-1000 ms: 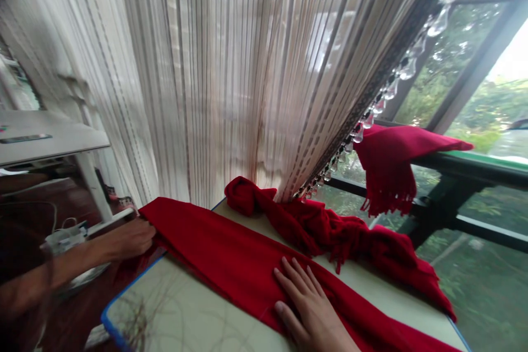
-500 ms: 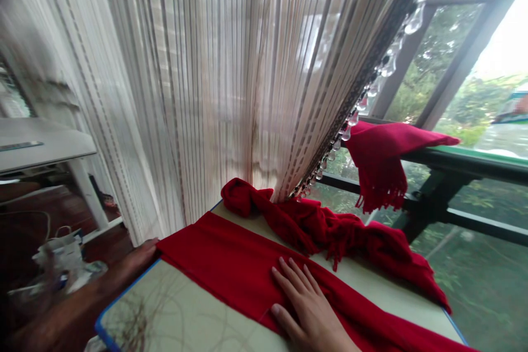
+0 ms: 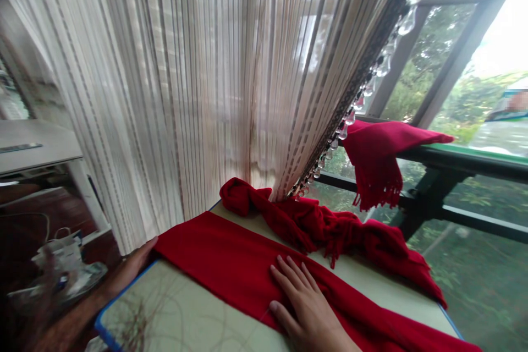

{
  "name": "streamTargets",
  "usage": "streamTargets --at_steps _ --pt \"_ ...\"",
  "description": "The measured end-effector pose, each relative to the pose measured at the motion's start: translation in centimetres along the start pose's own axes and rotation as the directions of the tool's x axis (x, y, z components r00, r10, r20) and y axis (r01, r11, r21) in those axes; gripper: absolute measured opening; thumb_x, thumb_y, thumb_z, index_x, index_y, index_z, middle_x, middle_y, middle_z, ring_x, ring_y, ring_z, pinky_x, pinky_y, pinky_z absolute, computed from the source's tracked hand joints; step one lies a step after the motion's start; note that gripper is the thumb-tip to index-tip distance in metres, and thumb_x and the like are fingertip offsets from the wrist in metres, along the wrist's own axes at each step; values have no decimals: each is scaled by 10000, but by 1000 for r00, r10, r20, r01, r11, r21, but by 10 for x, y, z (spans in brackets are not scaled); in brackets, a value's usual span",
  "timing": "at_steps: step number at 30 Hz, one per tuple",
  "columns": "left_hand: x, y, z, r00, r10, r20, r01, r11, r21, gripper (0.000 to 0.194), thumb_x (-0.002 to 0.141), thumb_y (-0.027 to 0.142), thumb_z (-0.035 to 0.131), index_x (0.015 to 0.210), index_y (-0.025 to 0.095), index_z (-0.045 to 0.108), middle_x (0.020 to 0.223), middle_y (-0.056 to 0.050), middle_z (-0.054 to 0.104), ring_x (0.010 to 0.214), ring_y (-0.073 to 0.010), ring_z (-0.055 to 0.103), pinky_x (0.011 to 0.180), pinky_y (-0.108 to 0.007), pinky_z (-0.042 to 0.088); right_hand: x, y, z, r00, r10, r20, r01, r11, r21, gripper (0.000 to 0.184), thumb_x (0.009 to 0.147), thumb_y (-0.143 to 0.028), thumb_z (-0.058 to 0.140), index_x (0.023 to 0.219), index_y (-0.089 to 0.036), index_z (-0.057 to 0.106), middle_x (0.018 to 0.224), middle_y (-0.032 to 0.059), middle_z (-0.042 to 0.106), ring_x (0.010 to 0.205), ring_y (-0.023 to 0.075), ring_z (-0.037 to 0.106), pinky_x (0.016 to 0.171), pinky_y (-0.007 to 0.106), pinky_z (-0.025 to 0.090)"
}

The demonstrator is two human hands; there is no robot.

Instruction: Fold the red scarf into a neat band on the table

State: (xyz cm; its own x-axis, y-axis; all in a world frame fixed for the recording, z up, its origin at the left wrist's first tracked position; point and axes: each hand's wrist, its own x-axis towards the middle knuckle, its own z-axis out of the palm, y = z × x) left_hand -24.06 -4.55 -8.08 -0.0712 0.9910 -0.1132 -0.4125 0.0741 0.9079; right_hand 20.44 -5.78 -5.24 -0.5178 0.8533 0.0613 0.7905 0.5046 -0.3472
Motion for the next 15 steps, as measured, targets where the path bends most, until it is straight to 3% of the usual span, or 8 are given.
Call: streamTargets --at_steps 7,10,15 --pt "-11 9 14 991 -130 13 131 991 -36 704 826 528 682 1420 172 557 1293 -76 669 1271 -344 574 1122 -444 442 -1 -7 -8 1000 2 24 -3 999 42 640 950 -601 447 1532 -385 292 1640 2 235 1522 301 148 1239 584 166" --pt "-7 3 4 975 -223 9 223 971 -89 739 770 548 732 1400 190 585 1234 -66 703 1240 -352 599 1113 -430 457 -2 -8 -10 1000 -21 5 21 997 79 628 956 -571 463 1531 -368 312 1637 17 258 1521 312 160 1241 588 151" --pt "0 -9 -15 982 -182 -45 176 979 -106 685 746 484 791 1341 184 633 1149 -46 744 1200 -335 630 1117 -397 446 -3 -8 -12 1000 -27 -7 28 993 116 595 972 -546 444 1528 -375 321 1633 9 273 1520 314 175 1239 596 138"
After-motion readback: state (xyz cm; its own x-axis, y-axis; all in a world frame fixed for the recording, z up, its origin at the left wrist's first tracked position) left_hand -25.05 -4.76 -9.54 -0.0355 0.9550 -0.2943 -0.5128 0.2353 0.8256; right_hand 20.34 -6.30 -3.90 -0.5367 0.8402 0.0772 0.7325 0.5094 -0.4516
